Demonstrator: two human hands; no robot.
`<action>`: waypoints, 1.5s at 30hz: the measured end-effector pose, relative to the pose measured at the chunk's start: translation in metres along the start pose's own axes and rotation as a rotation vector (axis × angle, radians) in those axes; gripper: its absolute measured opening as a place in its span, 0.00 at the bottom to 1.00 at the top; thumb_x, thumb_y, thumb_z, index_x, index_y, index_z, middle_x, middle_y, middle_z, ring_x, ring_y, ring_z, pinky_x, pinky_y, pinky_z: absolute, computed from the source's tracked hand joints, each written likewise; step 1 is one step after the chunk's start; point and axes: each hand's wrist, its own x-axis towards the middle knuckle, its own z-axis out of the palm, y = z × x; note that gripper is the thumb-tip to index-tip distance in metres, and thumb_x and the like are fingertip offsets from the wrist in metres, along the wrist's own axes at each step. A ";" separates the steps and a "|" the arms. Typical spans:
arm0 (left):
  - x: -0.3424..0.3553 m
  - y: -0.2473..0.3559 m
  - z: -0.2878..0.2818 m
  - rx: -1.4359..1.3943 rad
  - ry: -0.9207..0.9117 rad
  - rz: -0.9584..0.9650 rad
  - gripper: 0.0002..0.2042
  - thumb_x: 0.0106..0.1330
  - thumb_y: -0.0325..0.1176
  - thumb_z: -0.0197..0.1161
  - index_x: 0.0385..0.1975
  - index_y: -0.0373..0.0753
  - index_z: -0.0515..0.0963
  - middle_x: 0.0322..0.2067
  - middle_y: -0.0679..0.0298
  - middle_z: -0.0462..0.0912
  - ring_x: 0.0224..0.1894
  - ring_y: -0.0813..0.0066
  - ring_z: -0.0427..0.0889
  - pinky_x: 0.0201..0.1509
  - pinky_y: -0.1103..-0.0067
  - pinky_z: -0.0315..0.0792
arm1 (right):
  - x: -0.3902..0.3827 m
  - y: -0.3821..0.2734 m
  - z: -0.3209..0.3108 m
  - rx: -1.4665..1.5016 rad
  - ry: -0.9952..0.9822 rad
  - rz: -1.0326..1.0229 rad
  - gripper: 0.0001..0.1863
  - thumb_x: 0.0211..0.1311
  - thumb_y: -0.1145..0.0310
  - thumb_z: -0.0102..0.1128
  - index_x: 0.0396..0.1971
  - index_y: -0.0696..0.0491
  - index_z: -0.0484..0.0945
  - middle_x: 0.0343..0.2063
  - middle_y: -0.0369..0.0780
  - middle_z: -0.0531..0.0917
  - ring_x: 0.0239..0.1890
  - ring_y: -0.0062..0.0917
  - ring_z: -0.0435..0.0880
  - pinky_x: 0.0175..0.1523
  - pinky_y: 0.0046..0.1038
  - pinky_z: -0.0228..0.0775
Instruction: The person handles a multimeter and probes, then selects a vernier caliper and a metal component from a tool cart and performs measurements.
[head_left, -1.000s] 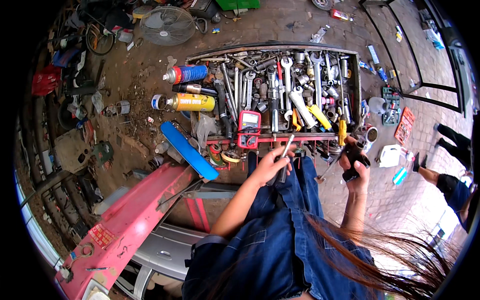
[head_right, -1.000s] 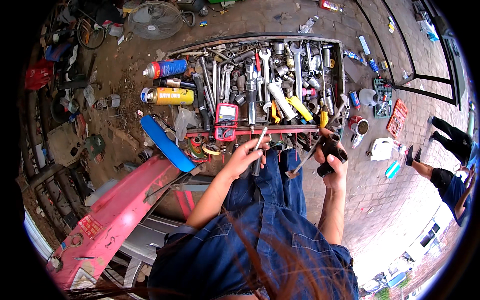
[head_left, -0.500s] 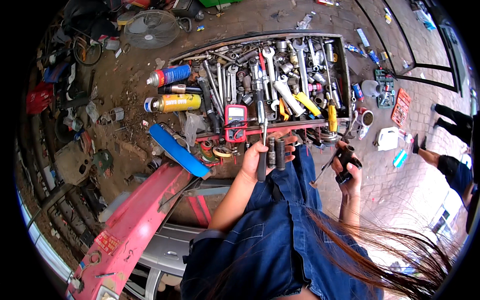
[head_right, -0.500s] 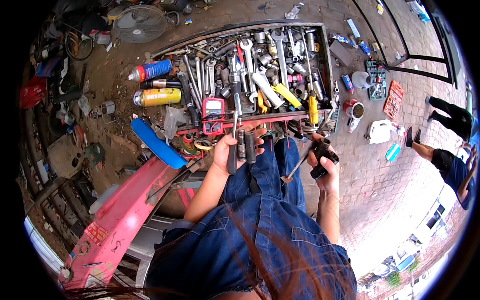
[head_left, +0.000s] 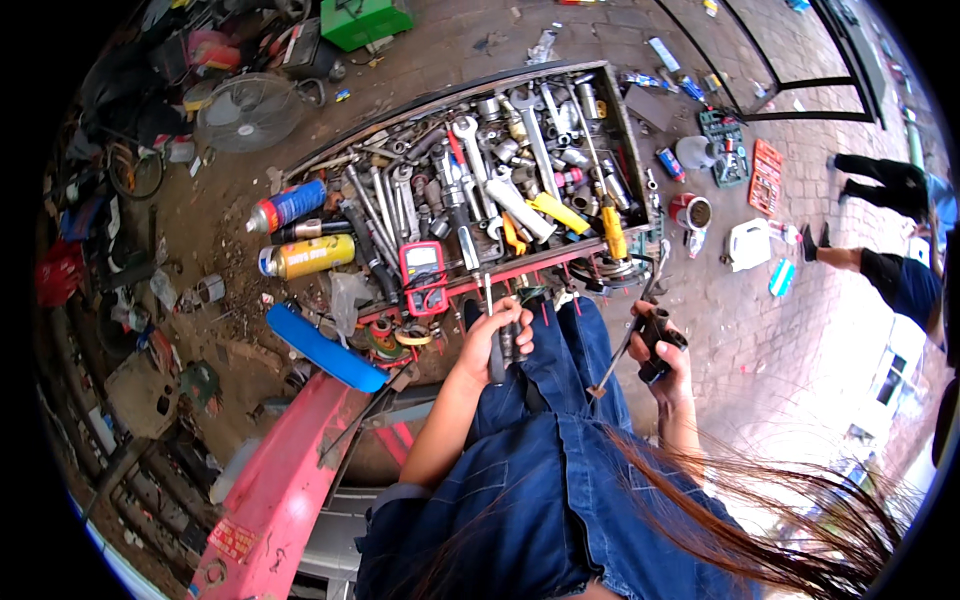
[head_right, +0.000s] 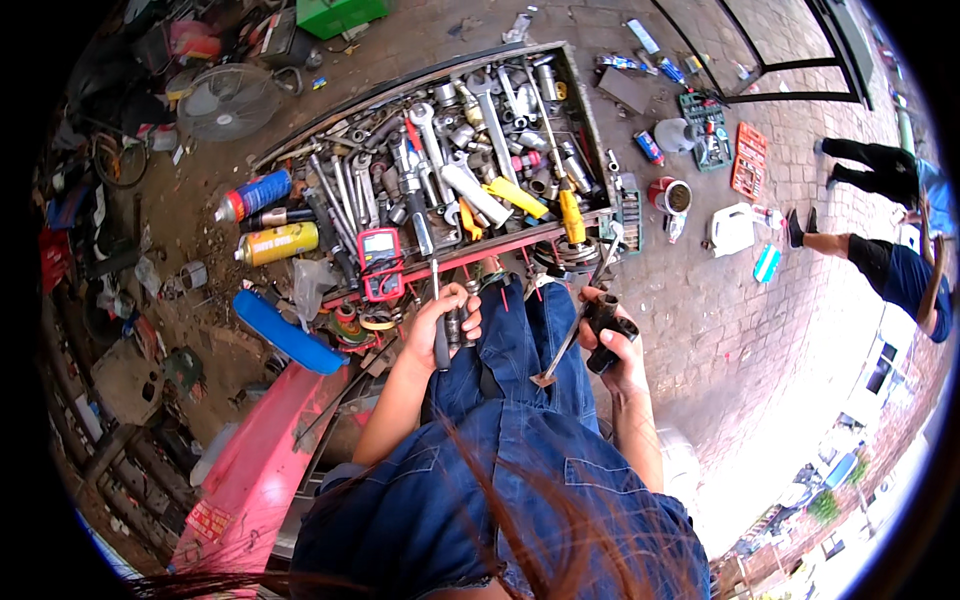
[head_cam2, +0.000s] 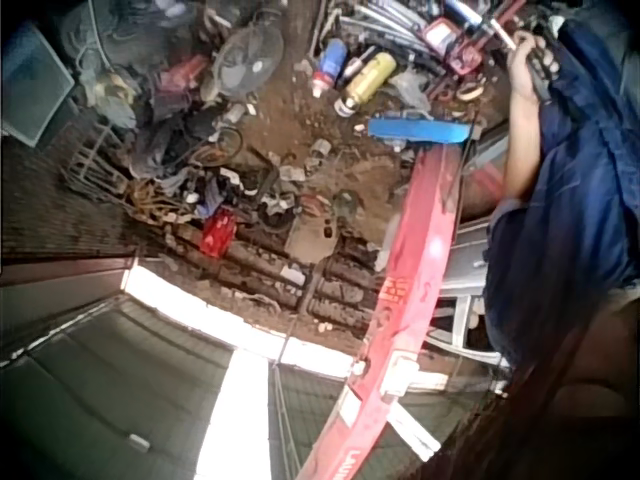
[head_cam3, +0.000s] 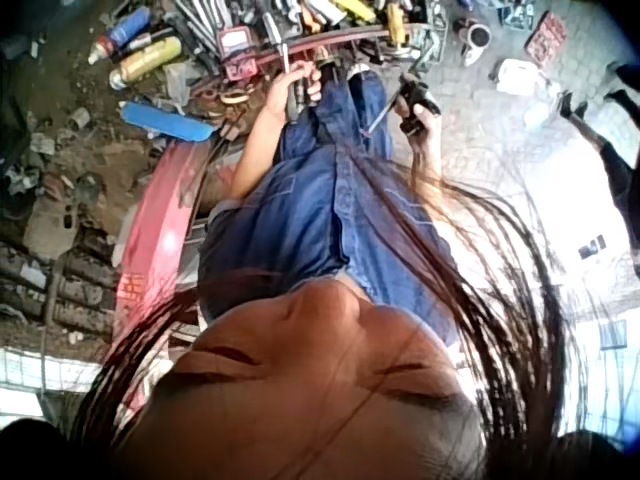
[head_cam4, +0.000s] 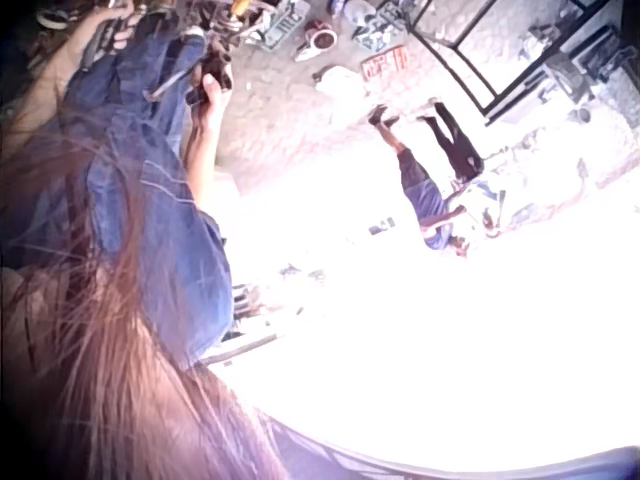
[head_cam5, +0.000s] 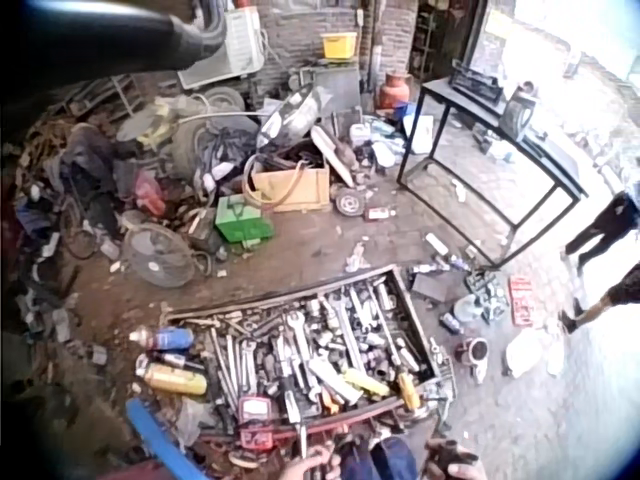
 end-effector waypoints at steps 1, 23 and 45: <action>0.001 -0.003 -0.004 0.049 0.076 -0.006 0.02 0.66 0.29 0.54 0.34 0.41 0.69 0.33 0.60 0.72 0.28 0.73 0.73 0.31 0.76 0.69 | -0.004 0.003 -0.005 0.012 0.003 0.011 0.42 0.41 0.54 0.65 0.56 0.63 0.66 0.21 0.35 0.70 0.24 0.18 0.66 0.31 0.19 0.56; 0.074 -0.127 0.039 0.683 0.483 0.264 0.04 0.63 0.28 0.59 0.34 0.40 0.72 0.24 0.69 0.71 0.22 0.80 0.73 0.24 0.80 0.71 | -0.082 -0.004 -0.208 0.523 0.089 -0.095 0.38 0.46 0.63 0.65 0.58 0.64 0.64 0.48 0.42 0.70 0.26 0.18 0.68 0.33 0.20 0.61; 0.145 -0.318 0.166 0.584 0.481 0.292 0.04 0.63 0.27 0.57 0.36 0.39 0.72 0.26 0.65 0.71 0.25 0.75 0.75 0.25 0.77 0.74 | -0.125 -0.152 -0.495 0.522 0.201 -0.377 0.35 0.52 0.66 0.59 0.61 0.62 0.63 0.51 0.39 0.70 0.28 0.18 0.66 0.36 0.18 0.60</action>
